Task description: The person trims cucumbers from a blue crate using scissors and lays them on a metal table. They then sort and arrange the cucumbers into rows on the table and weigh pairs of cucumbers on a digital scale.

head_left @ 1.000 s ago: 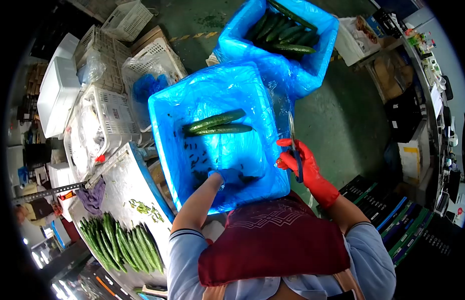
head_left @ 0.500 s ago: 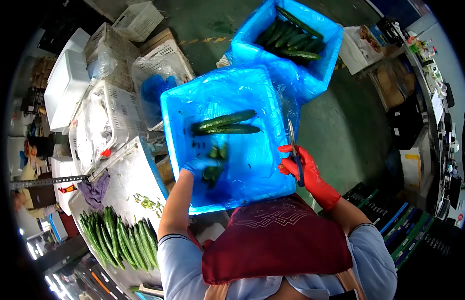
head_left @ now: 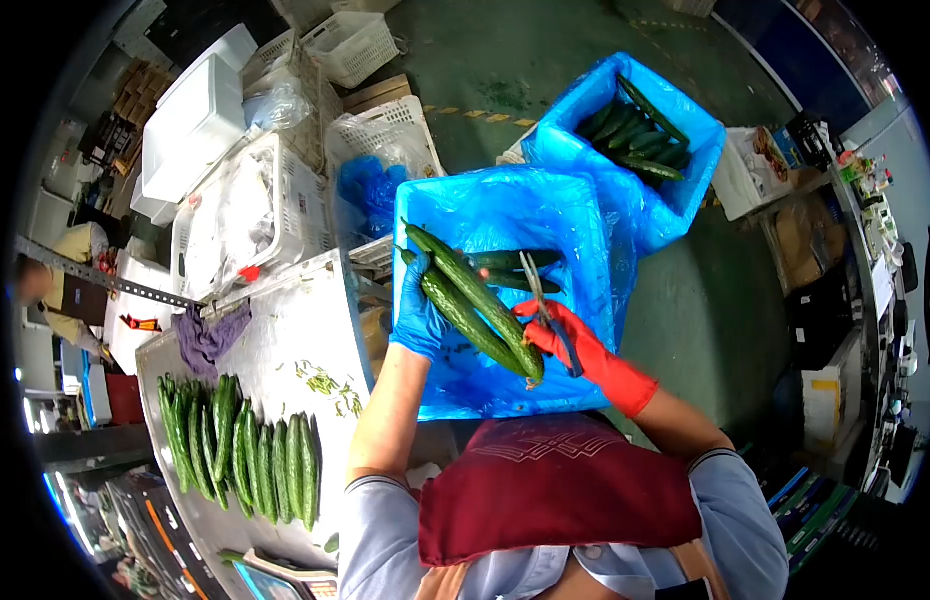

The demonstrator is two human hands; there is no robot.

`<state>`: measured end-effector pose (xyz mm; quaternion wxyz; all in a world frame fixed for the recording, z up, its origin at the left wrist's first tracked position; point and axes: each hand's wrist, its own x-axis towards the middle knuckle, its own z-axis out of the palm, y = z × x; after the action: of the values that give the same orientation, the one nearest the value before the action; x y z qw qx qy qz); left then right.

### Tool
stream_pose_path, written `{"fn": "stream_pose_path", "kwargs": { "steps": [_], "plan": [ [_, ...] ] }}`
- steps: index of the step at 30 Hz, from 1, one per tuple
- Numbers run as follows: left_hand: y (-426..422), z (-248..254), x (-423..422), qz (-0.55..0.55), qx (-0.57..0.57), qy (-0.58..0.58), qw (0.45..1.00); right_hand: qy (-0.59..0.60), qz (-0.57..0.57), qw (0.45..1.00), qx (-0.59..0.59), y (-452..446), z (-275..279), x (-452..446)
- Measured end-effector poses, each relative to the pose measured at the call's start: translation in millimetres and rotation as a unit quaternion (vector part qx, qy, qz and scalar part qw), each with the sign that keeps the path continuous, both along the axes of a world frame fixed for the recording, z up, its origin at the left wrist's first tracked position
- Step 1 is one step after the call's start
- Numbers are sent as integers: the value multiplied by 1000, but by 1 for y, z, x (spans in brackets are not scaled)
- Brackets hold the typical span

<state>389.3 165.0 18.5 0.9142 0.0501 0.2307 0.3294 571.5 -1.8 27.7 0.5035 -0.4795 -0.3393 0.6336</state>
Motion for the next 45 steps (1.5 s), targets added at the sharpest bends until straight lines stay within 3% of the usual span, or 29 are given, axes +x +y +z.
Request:
{"fn": "stream_pose_path", "kwargs": {
  "steps": [3, 6, 8, 10, 11, 13, 15, 17, 19, 22, 25, 26, 27, 29, 32, 33, 35, 39, 41, 42, 45],
  "plan": [
    [-14, -1, -6, -2, -42, 3, 999, 76, -38, 996, -13, -2, 2, -19],
    [-24, -3, -6, 11, -29, 22, 999, -49, -34, 998, 11, 6, 7, -29],
    [-33, -7, -6, 34, -23, 37, 998, -18, -92, 996, -6, 12, -21, -30],
    [-38, -10, -14, -9, -31, 1, 999, 34, -202, 975, -87, 23, -18, -26],
    [-37, -10, -18, -29, -32, -19, 999, 70, -223, 970, -72, 23, -22, -16],
    [-34, -8, -23, -26, -36, -24, 999, 9, -150, 987, -50, 19, -11, -10],
    [-32, -10, -30, -16, -48, -25, 998, 50, -48, 996, -61, 3, 0, -21],
    [-32, -11, -34, 4, -49, 12, 999, -16, 17, 998, -53, -10, -6, -28],
    [-31, -11, -36, 7, -41, 28, 999, -141, -35, 988, -59, -9, 7, -42],
    [-44, -8, -31, 25, -10, 113, 993, -232, -66, 968, 69, -8, -30, -53],
    [-44, -7, -32, 18, -5, 82, 996, -149, -104, 979, 88, 6, -48, -46],
    [-40, -6, -35, 53, -11, 67, 996, 53, -196, 975, -94, 18, -37, -41],
    [-35, -2, -41, 84, -17, 51, 995, 10, -221, 971, -91, 26, -34, -35],
    [-26, 2, -64, 103, -37, 3, 994, -76, -130, 987, -51, 27, -18, -30],
    [-28, 29, -95, 63, 53, -104, 991, -112, 112, 987, 8, 28, 16, -36],
    [-32, 42, -98, 48, 68, -91, 992, -80, 146, 986, 8, 33, 34, -42],
    [-35, 57, -111, -6, 147, -44, 988, -4, 190, 981, 22, 44, 55, -44],
    [-38, 84, -128, -196, 180, 105, 958, 23, 250, 968, -24, 62, 77, -43],
    [-41, 81, -130, -253, 174, 80, 948, -15, 284, 959, 3, 64, 73, -38],
    [-45, 85, -129, -269, 165, 68, 947, 67, 291, 953, -43, 66, 66, -36],
    [-49, 80, -130, -307, 135, 68, 940, 66, 326, 942, -46, 64, 62, -29]
  ]
}}
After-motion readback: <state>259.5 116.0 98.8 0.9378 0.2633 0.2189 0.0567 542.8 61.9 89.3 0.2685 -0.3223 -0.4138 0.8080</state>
